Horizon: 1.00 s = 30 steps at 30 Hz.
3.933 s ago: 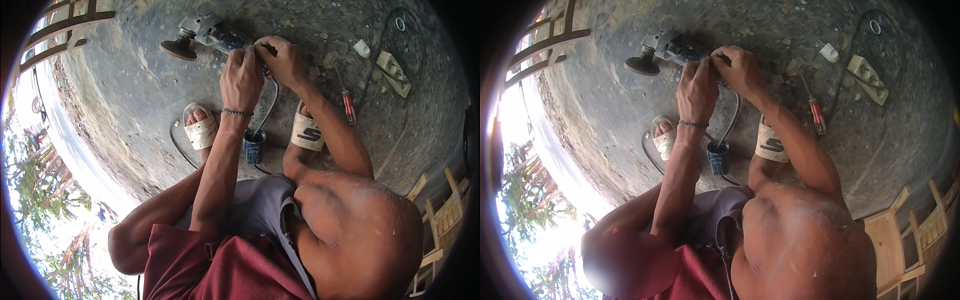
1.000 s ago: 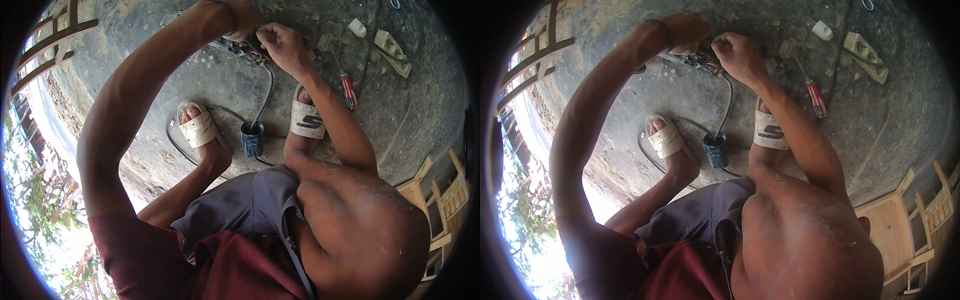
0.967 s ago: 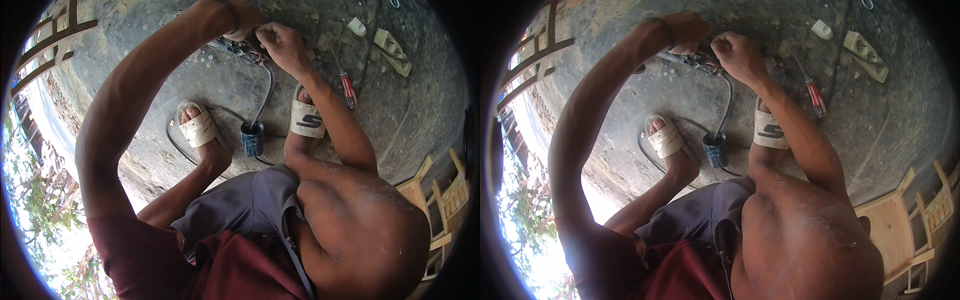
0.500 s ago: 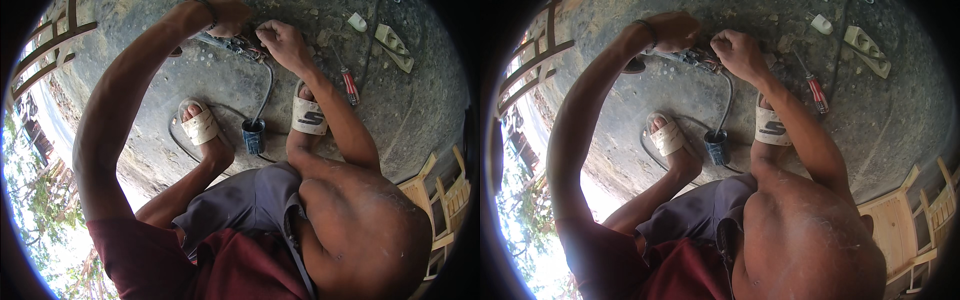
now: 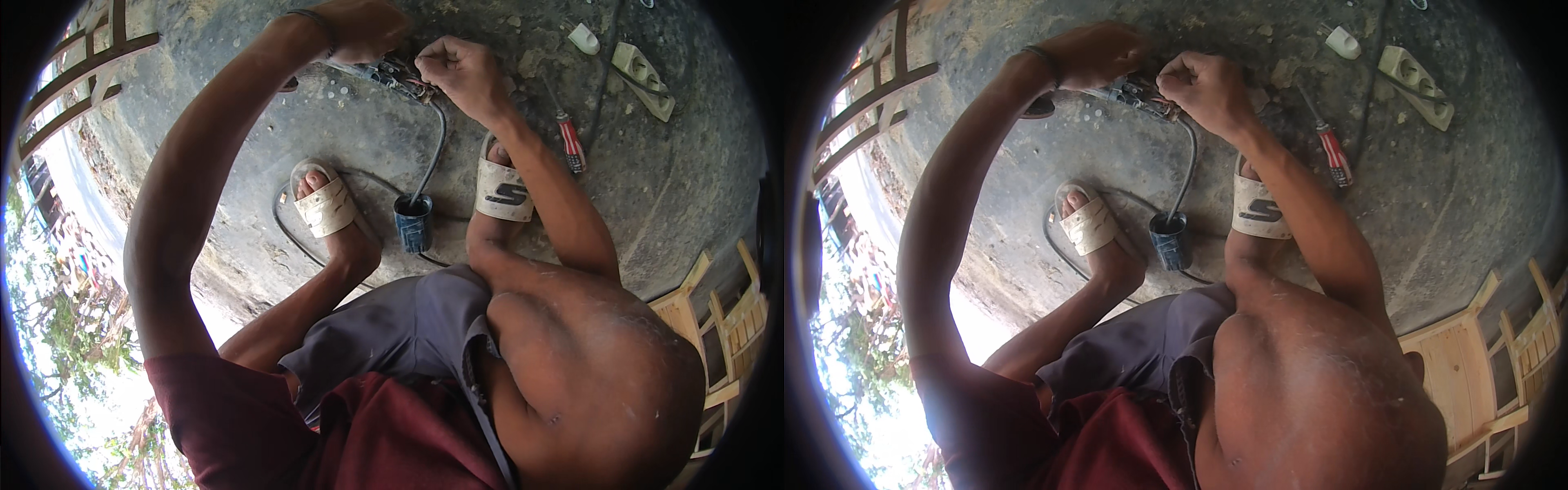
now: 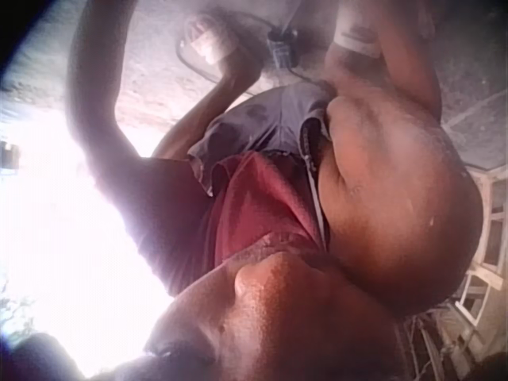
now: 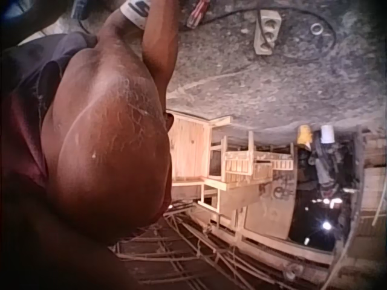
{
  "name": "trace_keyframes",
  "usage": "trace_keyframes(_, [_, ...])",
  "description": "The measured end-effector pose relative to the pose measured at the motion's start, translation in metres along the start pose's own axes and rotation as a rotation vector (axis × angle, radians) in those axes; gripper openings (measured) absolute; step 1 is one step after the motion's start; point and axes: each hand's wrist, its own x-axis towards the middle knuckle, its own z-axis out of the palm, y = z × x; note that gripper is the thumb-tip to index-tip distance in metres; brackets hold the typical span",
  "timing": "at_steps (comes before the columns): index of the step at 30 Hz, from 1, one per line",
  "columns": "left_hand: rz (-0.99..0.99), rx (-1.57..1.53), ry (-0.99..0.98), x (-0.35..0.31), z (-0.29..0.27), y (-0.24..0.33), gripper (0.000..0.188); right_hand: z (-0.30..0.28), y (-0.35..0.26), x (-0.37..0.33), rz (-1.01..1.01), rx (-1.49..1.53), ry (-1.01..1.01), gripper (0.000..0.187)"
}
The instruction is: The person repairs a handheld angle grinder by hand and using a screwdriver, opening the motor housing and manipulating internal components.
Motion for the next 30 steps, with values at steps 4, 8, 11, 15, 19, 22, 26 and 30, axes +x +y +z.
trace_keyframes(4, [-0.112, -0.046, -0.001, -0.002, -0.013, -0.021, 0.024, 0.003, -0.001, 0.006, -0.020, 0.030, -0.023, 0.012])
trace_keyframes(8, [-0.130, -0.189, 0.133, -0.018, -0.034, -0.013, 0.021, 0.001, -0.007, 0.010, -0.048, -0.056, 0.016, 0.013])
trace_keyframes(11, [-0.041, -0.049, 0.331, -0.036, -0.024, -0.003, 0.020, 0.001, -0.018, 0.012, -0.150, -0.345, -0.016, 0.015])
trace_keyframes(15, [-0.113, -0.225, 0.472, -0.065, -0.008, 0.021, 0.016, 0.007, -0.020, 0.019, -0.188, -0.372, -0.037, 0.018])
trace_keyframes(19, [-0.168, -0.457, 0.400, -0.079, 0.028, 0.061, 0.013, 0.007, -0.016, 0.023, -0.256, -0.350, -0.062, 0.018])
trace_keyframes(22, [-0.214, -0.609, 0.250, -0.082, 0.054, 0.084, 0.016, 0.003, -0.015, 0.030, -0.310, -0.361, -0.092, 0.018])
trace_keyframes(26, [-0.236, -0.737, 0.286, -0.078, 0.078, 0.100, 0.018, -0.001, -0.021, 0.036, -0.301, -0.381, -0.173, 0.019])
trace_keyframes(30, [-0.233, -0.781, 0.296, -0.070, 0.085, 0.109, 0.020, 0.000, -0.024, 0.038, -0.281, -0.378, -0.211, 0.020])
